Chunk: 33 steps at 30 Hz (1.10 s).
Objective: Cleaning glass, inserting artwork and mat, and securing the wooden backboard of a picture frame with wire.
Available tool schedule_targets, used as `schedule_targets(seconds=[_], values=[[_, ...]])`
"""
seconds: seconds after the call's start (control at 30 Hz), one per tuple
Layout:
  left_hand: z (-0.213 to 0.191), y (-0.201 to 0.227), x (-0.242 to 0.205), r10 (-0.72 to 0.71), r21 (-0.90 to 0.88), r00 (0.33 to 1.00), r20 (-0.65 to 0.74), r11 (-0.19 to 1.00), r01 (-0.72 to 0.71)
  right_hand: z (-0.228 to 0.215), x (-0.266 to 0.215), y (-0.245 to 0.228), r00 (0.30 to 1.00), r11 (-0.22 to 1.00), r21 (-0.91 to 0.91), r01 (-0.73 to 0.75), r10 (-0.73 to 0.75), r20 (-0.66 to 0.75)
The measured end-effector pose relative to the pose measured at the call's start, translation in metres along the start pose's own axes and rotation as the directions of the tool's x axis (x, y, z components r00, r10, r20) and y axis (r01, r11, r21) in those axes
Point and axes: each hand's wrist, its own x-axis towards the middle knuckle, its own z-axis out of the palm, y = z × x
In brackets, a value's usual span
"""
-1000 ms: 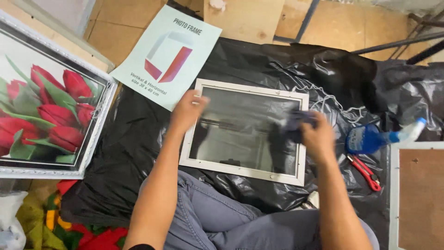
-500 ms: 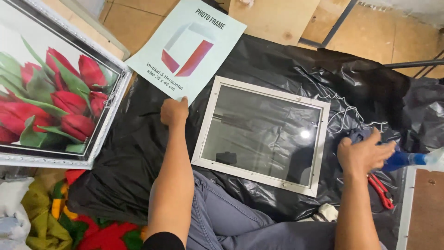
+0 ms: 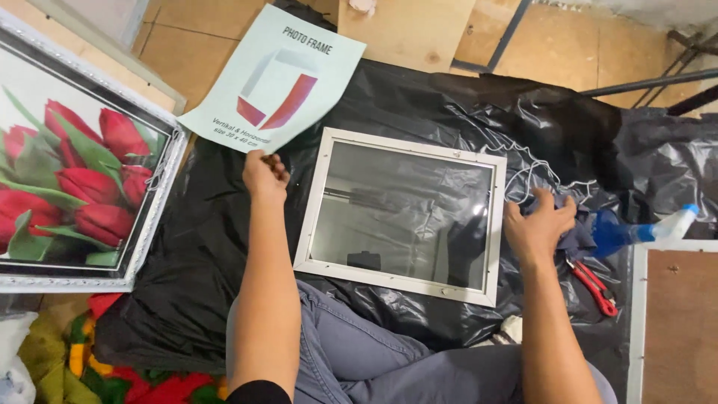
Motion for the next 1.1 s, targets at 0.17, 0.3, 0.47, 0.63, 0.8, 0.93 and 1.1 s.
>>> schedule_targets(seconds=[0.17, 0.3, 0.47, 0.63, 0.8, 0.93, 1.1], values=[[0.005, 0.018, -0.021, -0.05, -0.29, 0.926, 0.374, 0.942, 0.168, -0.02, -0.005, -0.03, 0.988, 0.992, 0.067, -0.108, 0.1, 0.113], [0.002, -0.001, 0.003, -0.018, -0.251, 0.95, 0.313, 0.963, 0.101, -0.028, -0.007, -0.037, 0.984, 0.987, 0.089, -0.136, 0.124, 0.127], [0.019, 0.029, -0.036, 0.207, -0.358, 0.907, 0.367, 0.931, -0.068, -0.03, -0.007, -0.04, 0.982, 0.982, 0.119, -0.149, 0.132, 0.134], [-0.008, -0.006, 0.03, 0.22, -0.499, 0.954, 0.205, 0.862, -0.092, -0.045, -0.011, -0.059, 0.975, 0.97, 0.171, -0.173, 0.144, 0.171], [-0.008, 0.002, 0.012, 0.317, -0.553, 0.914, 0.251, 0.822, -0.134, -0.038, -0.011, -0.051, 0.969, 0.964, 0.193, -0.184, 0.145, 0.2], [-0.013, 0.024, -0.01, 0.292, -0.571, 0.891, 0.349, 0.82, -0.046, -0.039, -0.012, -0.061, 0.97, 0.961, 0.223, -0.165, 0.117, 0.212], [-0.034, 0.012, 0.002, 0.381, -0.579, 0.819, 0.43, 0.812, -0.074, -0.035, -0.015, -0.054, 0.961, 0.964, 0.227, -0.138, 0.075, 0.265]])
